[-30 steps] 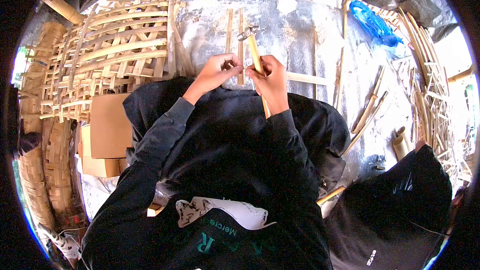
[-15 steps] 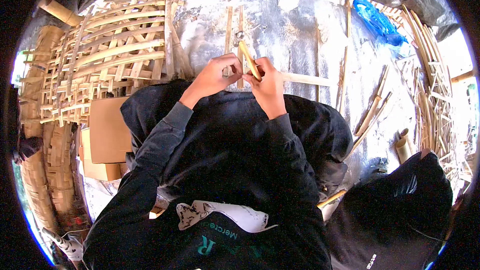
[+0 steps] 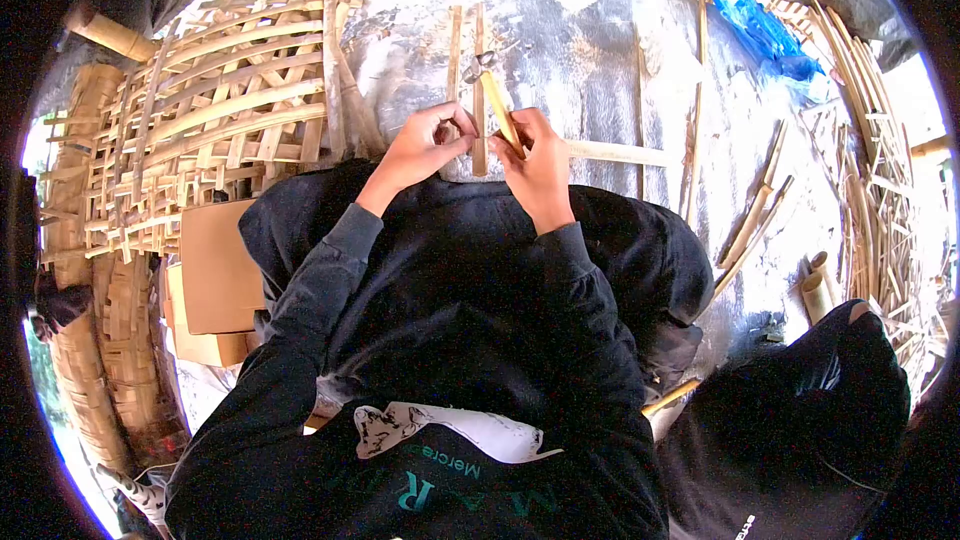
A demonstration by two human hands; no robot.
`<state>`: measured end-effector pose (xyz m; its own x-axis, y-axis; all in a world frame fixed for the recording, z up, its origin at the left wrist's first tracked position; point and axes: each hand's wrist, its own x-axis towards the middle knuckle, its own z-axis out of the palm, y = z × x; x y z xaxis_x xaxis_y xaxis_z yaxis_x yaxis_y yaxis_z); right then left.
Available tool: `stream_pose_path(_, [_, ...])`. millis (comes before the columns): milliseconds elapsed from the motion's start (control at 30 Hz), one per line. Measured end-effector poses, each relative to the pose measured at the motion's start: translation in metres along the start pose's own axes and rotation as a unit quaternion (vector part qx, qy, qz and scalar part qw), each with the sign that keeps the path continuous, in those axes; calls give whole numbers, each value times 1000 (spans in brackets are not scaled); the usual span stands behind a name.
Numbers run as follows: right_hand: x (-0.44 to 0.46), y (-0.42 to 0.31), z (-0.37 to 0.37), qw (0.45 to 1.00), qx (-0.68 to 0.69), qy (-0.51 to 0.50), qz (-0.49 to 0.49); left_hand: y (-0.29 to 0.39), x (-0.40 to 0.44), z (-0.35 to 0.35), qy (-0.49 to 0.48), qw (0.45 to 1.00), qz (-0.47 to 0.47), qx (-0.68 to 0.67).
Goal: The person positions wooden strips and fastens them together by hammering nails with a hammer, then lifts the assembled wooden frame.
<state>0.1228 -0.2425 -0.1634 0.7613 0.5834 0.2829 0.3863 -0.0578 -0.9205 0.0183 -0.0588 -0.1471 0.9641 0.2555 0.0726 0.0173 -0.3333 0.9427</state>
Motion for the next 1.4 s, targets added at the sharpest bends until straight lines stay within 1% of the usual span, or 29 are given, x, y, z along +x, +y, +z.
stream_pose_path(67, [1, 2, 1, 1000, 23, -4, -9, 6, -2, 0, 2, 999, 3, 32])
stream_pose_path(100, [1, 2, 2, 1000, 23, -4, -8, 8, -1, 0, 1, 999, 2, 32])
stream_pose_path(167, [1, 3, 3, 1000, 11, -2, -28, 11, -1, 0, -7, 996, 22, 89])
stream_pose_path(200, [1, 1, 3, 1000, 12, -2, -27, 14, -1, 0, -8, 996, 21, 89])
stream_pose_path(267, [-1, -3, 2, 1000, -11, -13, -22, 18, -1, 3, 5, 987, 119, 107])
stream_pose_path(367, [-1, -4, 3, 998, -43, -23, -30, 11, 1, 4, -11, 981, 142, 134])
stream_pose_path(500, [0, 1, 7, 999, -7, -22, -36, 15, 0, 1, -25, 984, 106, 140])
stream_pose_path(567, [1, 0, 9, 999, 37, -18, 1, 11, 1, 1, -12, 987, 97, 129])
stream_pose_path(600, [1, 3, 10, 999, 38, -19, 3, 11, 2, 0, -12, 987, 95, 129])
stream_pose_path(667, [3, 10, 8, 999, 45, -2, 20, 11, 2, -2, 17, 993, 32, 109])
stream_pose_path(700, [4, 10, 5, 999, 45, -2, 22, 6, 5, -3, 16, 993, 30, 109])
stream_pose_path(767, [5, 8, 0, 994, -98, 2, 38, -7, 14, -6, 41, 996, 20, 82])
stream_pose_path(800, [6, 10, 1, 995, -88, 8, 47, -7, 18, -7, 51, 991, 45, 112])
stream_pose_path(933, [7, 15, 0, 995, -48, 24, 81, -11, 28, -7, 39, 988, 62, 137])
stream_pose_path(1067, [6, 16, 2, 995, -62, 27, 74, -15, 28, -4, 29, 988, 64, 141])
stream_pose_path(1100, [7, 15, 5, 993, -83, 18, 80, -20, 28, -3, 29, 987, 71, 141])
stream_pose_path(1167, [8, 17, 8, 990, -106, 11, 88, -28, 28, -2, 26, 990, 54, 131])
stream_pose_path(1233, [8, 23, 14, 991, -85, 1, 100, -29, 26, -2, 23, 991, 37, 124])
stream_pose_path(1300, [8, 27, 15, 991, -102, 3, 88, -30, 23, 0, 12, 994, -5, 104])
stream_pose_path(1400, [8, 23, 14, 989, -122, 7, 81, -31, 22, 0, 16, 995, 12, 100])
